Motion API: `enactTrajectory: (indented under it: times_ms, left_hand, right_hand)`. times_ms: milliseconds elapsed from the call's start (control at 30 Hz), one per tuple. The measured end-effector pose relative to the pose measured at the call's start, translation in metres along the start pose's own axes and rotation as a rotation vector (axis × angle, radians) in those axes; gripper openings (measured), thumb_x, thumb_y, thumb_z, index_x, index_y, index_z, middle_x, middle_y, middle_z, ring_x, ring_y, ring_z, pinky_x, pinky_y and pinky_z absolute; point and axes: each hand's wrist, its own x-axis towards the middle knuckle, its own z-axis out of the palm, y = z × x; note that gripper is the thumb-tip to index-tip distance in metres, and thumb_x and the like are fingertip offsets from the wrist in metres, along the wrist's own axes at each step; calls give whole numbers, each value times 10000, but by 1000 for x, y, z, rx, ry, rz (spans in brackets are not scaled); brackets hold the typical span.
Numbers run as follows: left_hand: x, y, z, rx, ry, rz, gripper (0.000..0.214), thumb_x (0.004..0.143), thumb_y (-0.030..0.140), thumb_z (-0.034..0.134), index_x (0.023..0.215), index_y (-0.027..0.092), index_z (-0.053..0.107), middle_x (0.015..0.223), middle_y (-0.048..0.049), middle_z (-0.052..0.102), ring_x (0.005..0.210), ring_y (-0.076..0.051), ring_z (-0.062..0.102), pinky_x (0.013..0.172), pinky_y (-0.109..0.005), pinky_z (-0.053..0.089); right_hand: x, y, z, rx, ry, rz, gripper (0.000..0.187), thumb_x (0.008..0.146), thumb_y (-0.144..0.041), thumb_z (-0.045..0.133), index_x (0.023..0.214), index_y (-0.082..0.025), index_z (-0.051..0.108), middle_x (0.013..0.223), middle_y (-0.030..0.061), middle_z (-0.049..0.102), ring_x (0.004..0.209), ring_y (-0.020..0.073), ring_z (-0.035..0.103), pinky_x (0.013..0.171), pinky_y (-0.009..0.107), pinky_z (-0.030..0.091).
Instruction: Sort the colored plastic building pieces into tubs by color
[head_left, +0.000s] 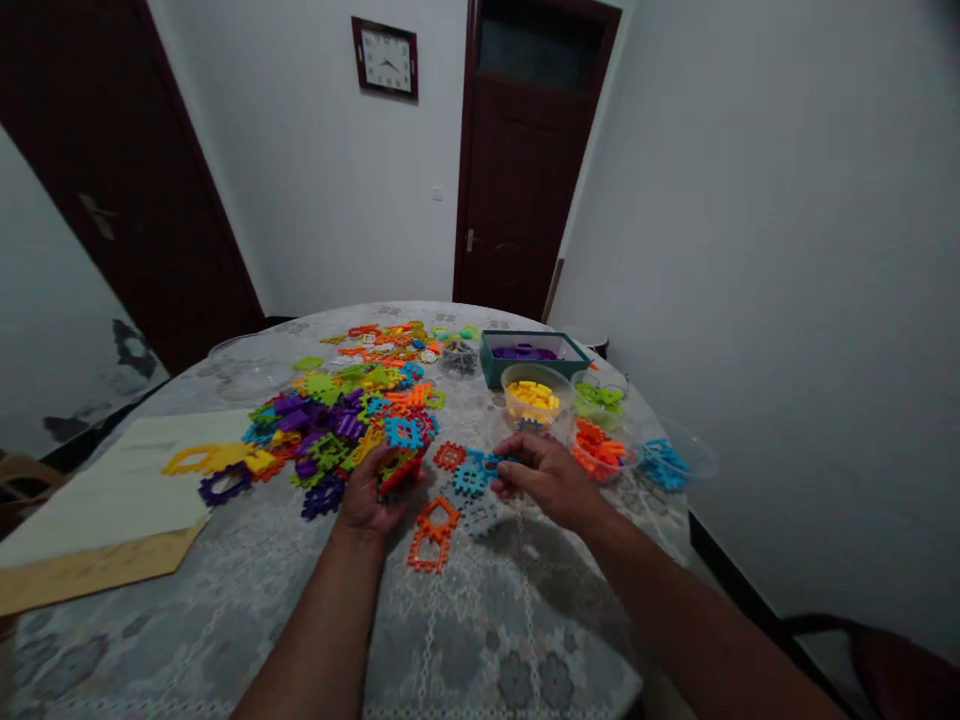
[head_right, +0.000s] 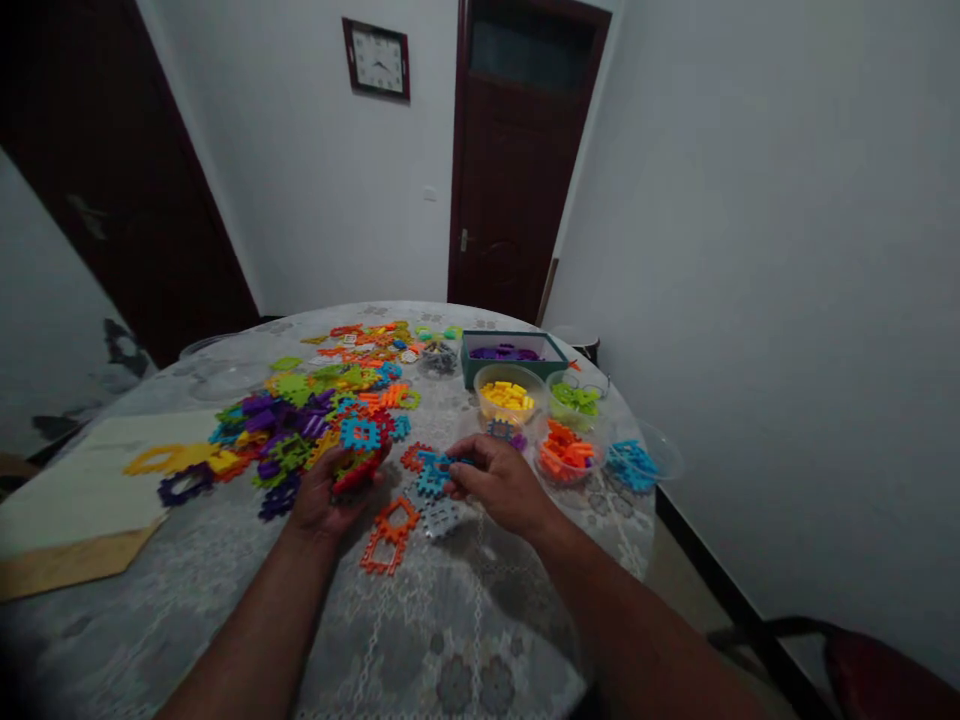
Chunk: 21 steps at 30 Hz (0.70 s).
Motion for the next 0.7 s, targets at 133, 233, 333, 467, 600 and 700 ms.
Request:
enactTrajectory:
  times_ms: [133, 233, 333, 467, 600, 700]
  left_hand:
    - [1, 1, 1, 36, -20, -4, 316, 831, 148, 655, 1143, 151, 709, 1038, -129, 793, 863, -298, 784, 517, -334, 615]
    - [0, 2, 3, 58, -26, 3, 328, 818, 140, 649, 1140, 161, 708, 1073, -131, 789, 931, -307, 781, 534, -324, 616]
    - [-4, 2, 8, 84, -13, 12, 363, 814, 128, 639, 1166, 188, 703, 1095, -121, 787, 944, -309, 782, 548, -323, 620]
    - [-10, 2, 15, 96, -5, 19, 376, 827, 104, 617, 1184, 189, 699, 1105, -128, 786, 927, -313, 784, 536, -324, 618]
    - [-10, 1, 16, 81, 22, 0, 373, 843, 99, 610, 1198, 179, 692, 1111, -138, 784, 929, -322, 785, 542, -329, 626]
    - [-7, 2, 12, 94, 41, -12, 355, 867, 107, 581, 1197, 177, 691, 1110, -137, 785, 938, -313, 787, 554, -329, 634]
  right_hand:
    - [-33, 12, -29, -75, 108, -10, 275, 874, -389, 719, 1063, -189, 721, 814, 33, 777, 715, 175, 745, 720, 336, 619]
    - [-54, 16, -55, -134, 228, -44, 309, 897, -410, 700, 1108, -187, 735, 825, 45, 780, 739, 189, 743, 738, 351, 614]
    - [-70, 14, -95, -269, 483, -121, 369, 887, -475, 720, 1115, -187, 752, 868, 63, 784, 769, 215, 736, 745, 372, 600]
    - [-81, 8, -161, -690, 866, -210, 377, 912, -494, 672, 1132, -204, 769, 1012, 89, 791, 857, 240, 724, 833, 401, 567]
    - [-76, 18, -215, -977, 976, -231, 406, 934, -474, 588, 1157, -184, 764, 1051, 119, 789, 872, 251, 711, 857, 409, 549]
    - [-69, 37, -232, -1080, 966, -252, 428, 952, -446, 523, 1157, -153, 760, 1106, 153, 780, 951, 272, 695, 898, 428, 537]
